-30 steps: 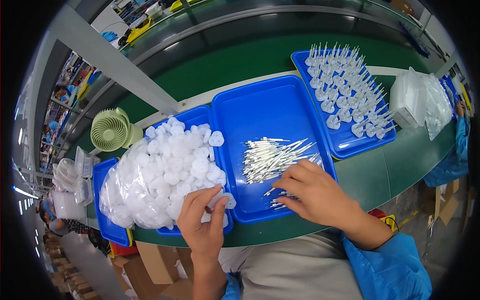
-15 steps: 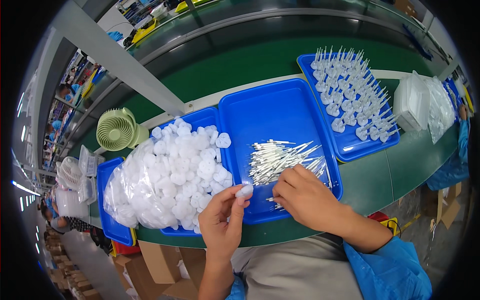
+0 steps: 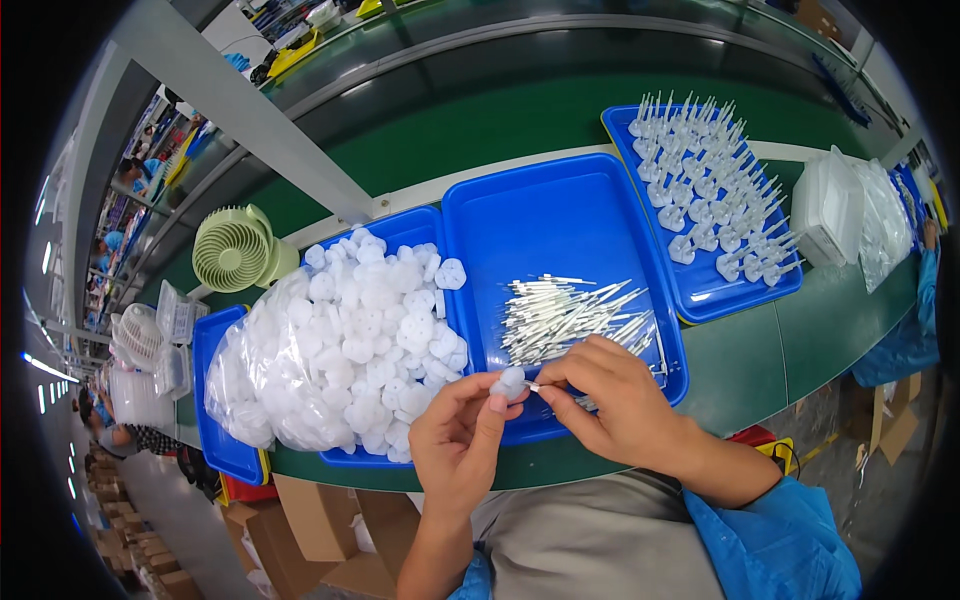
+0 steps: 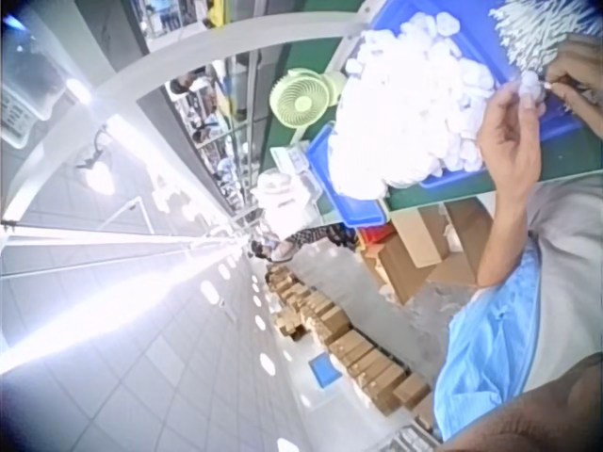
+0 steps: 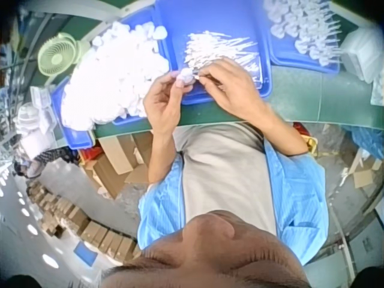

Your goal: The person inserts white plastic sticks into white plastic caps by hand. They pick up a cap and a stick, fit them together, and place the assembled unit into a blue tray. The process is repeated continuously throughout the clip.

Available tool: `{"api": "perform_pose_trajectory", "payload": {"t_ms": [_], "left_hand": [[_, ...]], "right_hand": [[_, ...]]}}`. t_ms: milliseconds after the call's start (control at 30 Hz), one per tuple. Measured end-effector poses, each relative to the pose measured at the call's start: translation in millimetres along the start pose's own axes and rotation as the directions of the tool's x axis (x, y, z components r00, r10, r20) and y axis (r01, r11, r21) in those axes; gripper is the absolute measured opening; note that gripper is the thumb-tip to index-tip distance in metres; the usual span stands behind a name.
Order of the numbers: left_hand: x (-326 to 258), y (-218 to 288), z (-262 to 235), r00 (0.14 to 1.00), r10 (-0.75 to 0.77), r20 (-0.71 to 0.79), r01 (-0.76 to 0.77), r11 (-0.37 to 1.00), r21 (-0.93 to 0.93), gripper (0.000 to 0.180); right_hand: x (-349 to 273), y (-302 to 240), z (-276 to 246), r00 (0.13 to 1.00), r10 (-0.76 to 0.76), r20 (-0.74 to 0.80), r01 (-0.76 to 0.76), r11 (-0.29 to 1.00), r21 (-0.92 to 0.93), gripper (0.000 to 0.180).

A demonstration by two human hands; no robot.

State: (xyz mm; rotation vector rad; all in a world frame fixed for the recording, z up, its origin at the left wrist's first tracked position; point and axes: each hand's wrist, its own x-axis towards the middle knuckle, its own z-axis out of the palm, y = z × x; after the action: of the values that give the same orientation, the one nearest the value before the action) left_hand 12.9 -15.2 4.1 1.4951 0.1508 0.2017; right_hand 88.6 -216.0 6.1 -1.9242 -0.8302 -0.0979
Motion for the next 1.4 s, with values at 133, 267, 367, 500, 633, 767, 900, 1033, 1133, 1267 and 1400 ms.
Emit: {"api": "perform_pose_trajectory", "payload": {"t_ms": [133, 267, 367, 500, 633, 767, 900, 1033, 1133, 1267, 1400], "left_hand": [[0, 0, 1, 1.000, 0.011, 0.008, -0.011, 1.000, 0.018, 0.024], [0, -7, -1, 0.999, 0.034, -0.001, -0.034, 0.999, 0.018, 0.025], [0, -11, -3, 0.995, 0.093, 0.037, -0.095, 0.994, 0.053, 0.030], [1, -9, -3, 0.996, 0.076, 0.042, -0.077, 0.996, 0.040, 0.028], [0, -9, -5, 0.998, 0.029, 0.063, -0.031, 0.999, 0.028, 0.024], [-1, -9, -4, 0.999, -0.010, 0.054, 0.009, 1.000, 0.026, 0.019], [-1, -10, -3, 0.998, 0.027, 0.061, -0.031, 0.997, 0.067, 0.017], [-2, -9, -2, 0.993, 0.059, 0.103, -0.078, 0.978, 0.192, 0.016], [-3, -7, -1, 0.990, 0.072, 0.122, -0.101, 0.963, 0.250, 0.017], [-3, -8, -4, 0.991, 0.039, 0.128, -0.063, 0.980, 0.191, 0.018], [1, -4, -10, 0.963, 0.207, 0.170, -0.234, 0.960, 0.152, 0.023]], "right_hand": [[-1, 1, -1, 1.000, 0.026, 0.006, -0.026, 0.999, 0.020, 0.013], [0, 0, -3, 0.999, 0.034, 0.025, -0.035, 0.999, 0.042, 0.012], [-1, -2, -2, 0.995, 0.092, 0.032, -0.094, 0.992, 0.084, 0.011], [-3, -9, -5, 0.978, 0.185, 0.096, -0.199, 0.965, 0.173, 0.011], [-5, -10, -5, 0.972, 0.199, 0.121, -0.220, 0.954, 0.201, 0.011], [-7, -20, -6, 0.942, 0.304, 0.143, -0.334, 0.896, 0.293, 0.009], [-13, -19, 5, 0.978, 0.204, 0.046, -0.209, 0.963, 0.169, 0.009], [-14, -15, 7, 0.991, 0.124, 0.054, -0.125, 0.992, 0.022, 0.009], [-12, -16, 7, 0.987, 0.144, 0.072, -0.146, 0.989, 0.015, 0.009], [-11, -17, 7, 0.985, 0.166, 0.055, -0.170, 0.982, 0.082, 0.010], [-17, -19, 10, 0.992, 0.126, 0.009, -0.127, 0.986, 0.109, 0.012]]}}
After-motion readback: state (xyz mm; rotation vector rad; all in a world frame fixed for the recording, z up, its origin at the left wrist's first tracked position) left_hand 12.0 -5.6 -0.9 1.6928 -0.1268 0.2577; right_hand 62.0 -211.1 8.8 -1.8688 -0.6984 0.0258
